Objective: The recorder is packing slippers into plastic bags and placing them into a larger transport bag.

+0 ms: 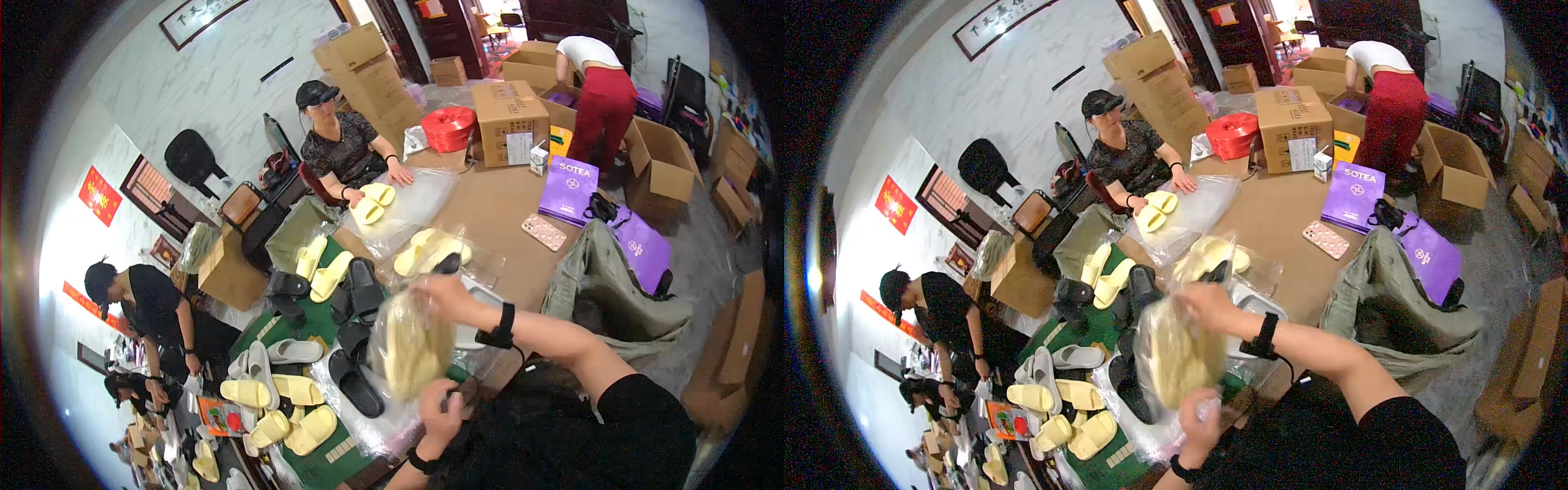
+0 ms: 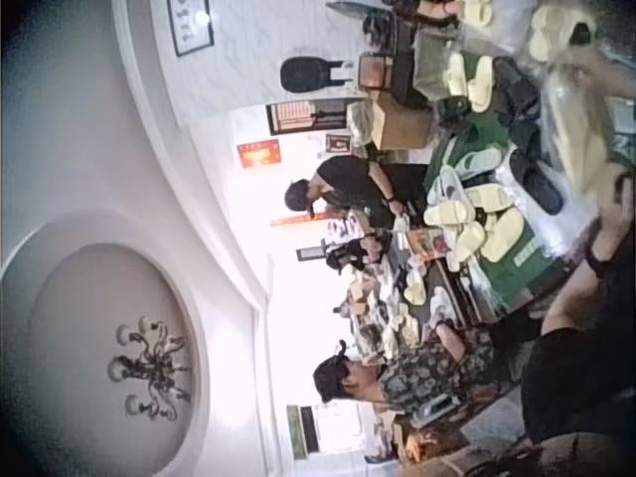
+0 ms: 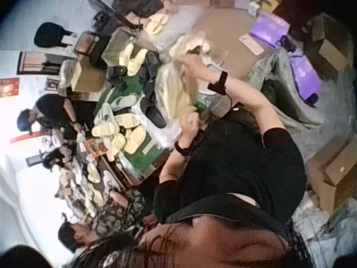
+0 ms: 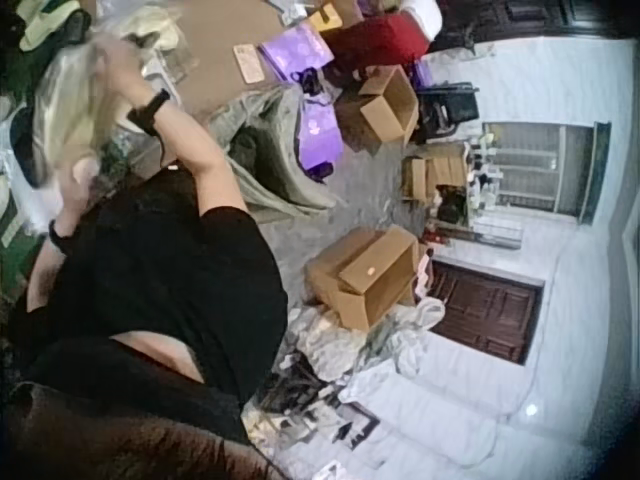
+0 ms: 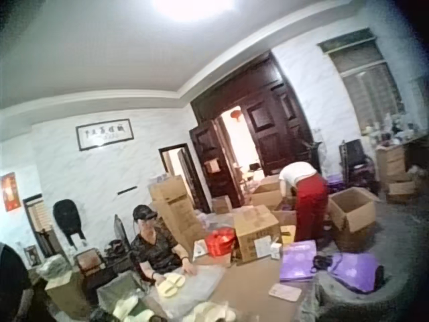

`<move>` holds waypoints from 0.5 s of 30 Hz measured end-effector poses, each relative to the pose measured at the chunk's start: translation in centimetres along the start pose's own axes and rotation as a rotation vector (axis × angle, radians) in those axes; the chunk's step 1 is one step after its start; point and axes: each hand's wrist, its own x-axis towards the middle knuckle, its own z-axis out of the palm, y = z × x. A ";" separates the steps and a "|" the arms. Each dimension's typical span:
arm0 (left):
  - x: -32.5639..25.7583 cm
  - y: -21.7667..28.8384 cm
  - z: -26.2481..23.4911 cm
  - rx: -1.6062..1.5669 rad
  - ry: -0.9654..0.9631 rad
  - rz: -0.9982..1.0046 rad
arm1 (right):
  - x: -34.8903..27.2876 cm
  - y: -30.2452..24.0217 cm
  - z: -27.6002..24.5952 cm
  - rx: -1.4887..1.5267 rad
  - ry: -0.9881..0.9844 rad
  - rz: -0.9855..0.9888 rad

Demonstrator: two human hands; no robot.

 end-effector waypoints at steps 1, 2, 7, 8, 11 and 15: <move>-0.9 -0.4 0.6 -0.011 -0.183 0.026 | 1.2 -1.1 -1.3 -0.013 0.077 0.019; -1.2 -1.1 1.7 -0.008 -0.179 0.023 | 2.2 -1.8 -2.7 -0.032 0.158 0.045; -0.3 -8.2 10.7 -0.350 -0.132 -1.002 | 2.1 -1.9 -9.8 -0.107 0.387 0.020; -3.2 -16.1 12.6 -0.351 -0.161 -0.991 | 1.5 -2.1 -11.7 -0.197 0.474 -0.067; -7.3 -31.9 15.7 -0.475 -0.143 -1.132 | 1.6 -6.6 -13.1 -0.238 0.519 -0.124; -7.2 -35.1 16.3 0.805 -0.613 -0.102 | -0.3 -5.7 -16.6 -0.382 0.601 0.050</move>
